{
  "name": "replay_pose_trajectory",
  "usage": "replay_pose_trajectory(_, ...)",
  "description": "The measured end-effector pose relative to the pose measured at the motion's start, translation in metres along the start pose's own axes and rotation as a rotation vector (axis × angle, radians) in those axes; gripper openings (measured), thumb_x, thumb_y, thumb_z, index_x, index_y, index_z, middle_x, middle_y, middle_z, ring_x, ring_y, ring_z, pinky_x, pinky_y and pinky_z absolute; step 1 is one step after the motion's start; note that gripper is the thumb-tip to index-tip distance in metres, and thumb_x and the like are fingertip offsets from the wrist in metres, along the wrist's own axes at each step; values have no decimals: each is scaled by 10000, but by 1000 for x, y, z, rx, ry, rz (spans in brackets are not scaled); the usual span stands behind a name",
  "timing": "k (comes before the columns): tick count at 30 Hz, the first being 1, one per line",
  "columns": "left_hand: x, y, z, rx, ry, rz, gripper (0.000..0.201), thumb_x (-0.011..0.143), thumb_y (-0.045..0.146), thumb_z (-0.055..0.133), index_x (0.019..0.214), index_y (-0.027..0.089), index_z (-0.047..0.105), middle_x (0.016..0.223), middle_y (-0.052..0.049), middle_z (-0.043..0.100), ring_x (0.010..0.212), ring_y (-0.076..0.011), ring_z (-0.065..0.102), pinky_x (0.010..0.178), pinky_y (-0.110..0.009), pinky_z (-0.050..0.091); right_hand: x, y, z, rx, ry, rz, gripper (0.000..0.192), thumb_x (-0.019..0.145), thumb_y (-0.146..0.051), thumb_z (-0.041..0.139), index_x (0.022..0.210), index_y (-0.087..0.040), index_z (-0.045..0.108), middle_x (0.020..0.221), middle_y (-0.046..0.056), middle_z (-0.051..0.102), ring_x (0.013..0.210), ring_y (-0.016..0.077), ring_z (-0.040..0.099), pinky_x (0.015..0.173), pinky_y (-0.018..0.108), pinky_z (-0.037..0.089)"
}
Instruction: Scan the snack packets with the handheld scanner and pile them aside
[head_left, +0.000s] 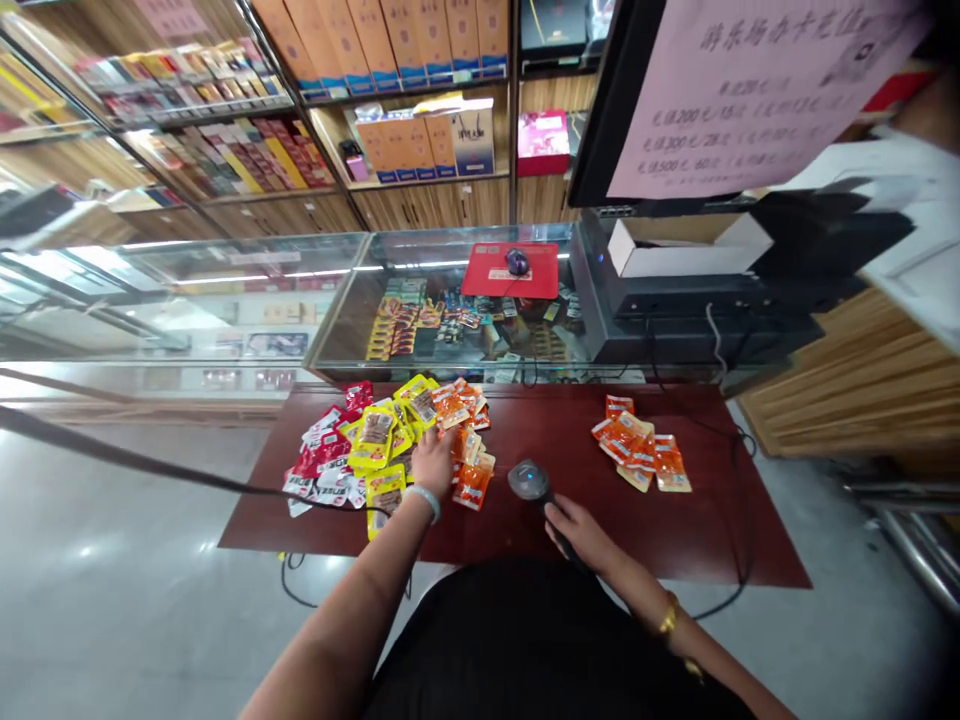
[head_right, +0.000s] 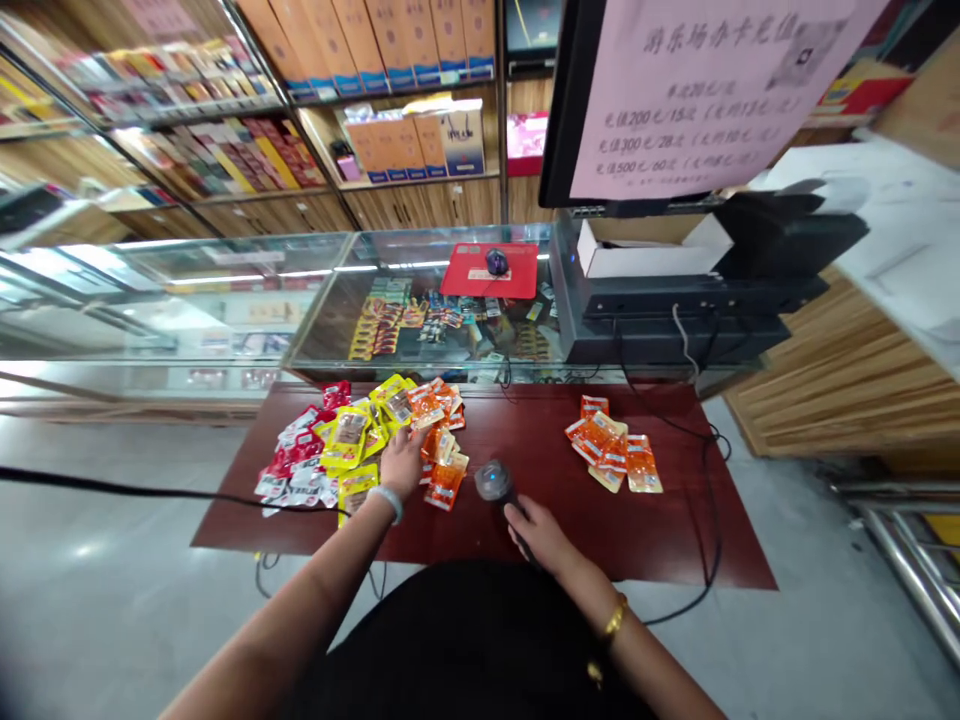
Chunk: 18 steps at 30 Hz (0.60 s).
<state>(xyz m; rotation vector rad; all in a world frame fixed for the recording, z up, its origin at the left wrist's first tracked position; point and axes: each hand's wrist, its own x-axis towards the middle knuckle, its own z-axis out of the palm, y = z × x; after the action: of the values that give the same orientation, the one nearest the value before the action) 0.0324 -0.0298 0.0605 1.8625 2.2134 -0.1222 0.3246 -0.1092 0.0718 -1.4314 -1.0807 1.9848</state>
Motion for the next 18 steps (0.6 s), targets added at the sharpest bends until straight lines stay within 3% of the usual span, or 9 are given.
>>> replay_pose_trajectory(2, 15, 6, -6, 46, -33, 21, 569, 885, 139, 466, 1419, 326, 525, 1365, -156, 495, 1173, -324, 518, 943, -444, 452, -1, -2, 3, -9, 15, -17, 620, 716, -812, 596, 855, -210, 538, 512, -84, 482, 383, 75, 381, 373, 202, 274)
replay_pose_trajectory(5, 25, 9, -8, 101, -26, 74, 471, 876, 147, 471, 1322, 239, 591, 1311, -177, 521, 1168, -340, 508, 922, -447, 453, -5, -2, 4, -2, 41, -20, 617, 731, -803, 592, 880, -205, 550, 534, -79, 489, 405, 78, 397, 389, 200, 288)
replay_pose_trajectory(10, 16, 0, -3, 156, 22, 161, 444, 847, 233, 577, 1273, 111, 550, 1291, -220, 554, 1198, -360, 507, 979, -456, 423, -10, 9, 1, 9, 90, -29, 584, 758, -784, 585, 830, -207, 531, 570, -64, 517, 428, 80, 421, 409, 202, 313)
replay_pose_trajectory(15, 7, -5, -5, 44, -166, 47, 491, 856, 333, 627, 1264, 107, 473, 1054, -208, 680, 1015, -336, 663, 866, -410, 480, -13, 17, -4, 52, 125, -19, 598, 729, -804, 591, 807, -217, 505, 559, -69, 513, 411, 81, 421, 405, 209, 311)
replay_pose_trajectory(18, 8, 10, -7, -160, -205, 0, 449, 873, 311, 618, 1252, 154, 436, 1043, -168, 699, 942, -282, 705, 798, -347, 493, -16, 14, -8, 98, 140, -11, 616, 709, -819, 596, 811, -222, 486, 557, -80, 505, 394, 72, 408, 398, 206, 308)
